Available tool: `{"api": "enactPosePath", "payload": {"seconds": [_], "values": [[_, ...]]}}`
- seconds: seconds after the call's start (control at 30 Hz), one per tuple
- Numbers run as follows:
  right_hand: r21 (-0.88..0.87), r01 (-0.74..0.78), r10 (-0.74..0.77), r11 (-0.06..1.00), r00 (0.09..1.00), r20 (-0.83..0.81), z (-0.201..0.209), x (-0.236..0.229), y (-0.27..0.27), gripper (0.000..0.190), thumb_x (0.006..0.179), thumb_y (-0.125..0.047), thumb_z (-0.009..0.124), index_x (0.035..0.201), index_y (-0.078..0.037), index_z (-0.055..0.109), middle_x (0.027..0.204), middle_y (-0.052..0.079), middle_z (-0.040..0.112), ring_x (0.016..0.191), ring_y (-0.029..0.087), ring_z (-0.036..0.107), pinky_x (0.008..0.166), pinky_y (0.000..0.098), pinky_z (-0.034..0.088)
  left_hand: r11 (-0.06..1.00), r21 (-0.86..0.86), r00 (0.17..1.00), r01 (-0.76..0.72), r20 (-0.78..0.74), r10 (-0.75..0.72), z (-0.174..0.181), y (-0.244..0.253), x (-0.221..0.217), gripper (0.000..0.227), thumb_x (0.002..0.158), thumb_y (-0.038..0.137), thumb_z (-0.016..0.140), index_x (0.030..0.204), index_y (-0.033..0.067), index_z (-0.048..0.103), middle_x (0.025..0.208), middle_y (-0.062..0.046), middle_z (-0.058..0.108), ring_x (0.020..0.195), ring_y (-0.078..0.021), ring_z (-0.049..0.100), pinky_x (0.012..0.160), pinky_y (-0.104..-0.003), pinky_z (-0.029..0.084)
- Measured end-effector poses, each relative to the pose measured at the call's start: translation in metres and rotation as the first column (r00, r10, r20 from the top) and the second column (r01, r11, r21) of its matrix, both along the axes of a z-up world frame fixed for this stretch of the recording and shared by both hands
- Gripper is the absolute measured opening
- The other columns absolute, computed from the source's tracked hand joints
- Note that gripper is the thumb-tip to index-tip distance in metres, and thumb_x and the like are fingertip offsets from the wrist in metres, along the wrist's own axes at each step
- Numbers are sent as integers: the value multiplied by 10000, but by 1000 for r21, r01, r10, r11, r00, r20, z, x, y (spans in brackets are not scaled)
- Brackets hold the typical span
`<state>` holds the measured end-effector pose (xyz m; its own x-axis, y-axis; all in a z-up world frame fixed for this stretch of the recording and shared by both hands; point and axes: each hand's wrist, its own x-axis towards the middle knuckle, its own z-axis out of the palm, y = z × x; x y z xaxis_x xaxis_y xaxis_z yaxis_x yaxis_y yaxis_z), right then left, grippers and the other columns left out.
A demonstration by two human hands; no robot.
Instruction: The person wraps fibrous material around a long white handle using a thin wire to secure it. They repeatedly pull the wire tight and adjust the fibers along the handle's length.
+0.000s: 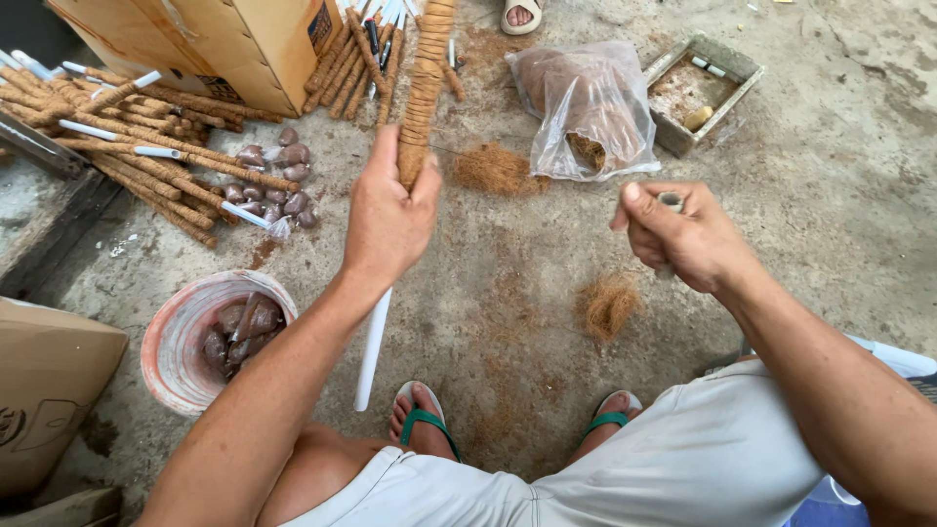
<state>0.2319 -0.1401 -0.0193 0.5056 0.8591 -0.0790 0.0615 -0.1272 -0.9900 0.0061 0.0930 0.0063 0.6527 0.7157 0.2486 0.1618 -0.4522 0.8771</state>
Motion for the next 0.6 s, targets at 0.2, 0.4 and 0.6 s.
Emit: {"api": "enactPosePath", "payload": {"seconds": [0.2,0.4,0.6], "values": [[242,109,-91,964,992,-84,11,1,-8,391,1069,-402,579,1108,-19,647,580,-38,391,477,89,374,428,283,351,979,141,987,-144,86,133,-21,33,-2,155,1022,118,591,1150,48,539,718,-30,576,594,-115,561,523,-344,453],[280,186,-230,942,964,131,16,3,-18,408,1099,-382,541,941,-14,615,688,12,572,752,144,729,656,333,658,969,198,986,-147,101,129,-31,49,-3,192,1032,109,585,1204,53,521,763,-49,612,587,-124,574,496,-332,474],[-143,201,-101,969,853,513,13,9,-29,372,1053,-370,557,916,-87,756,754,71,744,582,197,673,442,372,517,989,125,996,-77,-37,82,-34,56,-1,217,1040,118,533,1247,54,525,728,-46,631,500,-99,576,364,-279,450]]}}
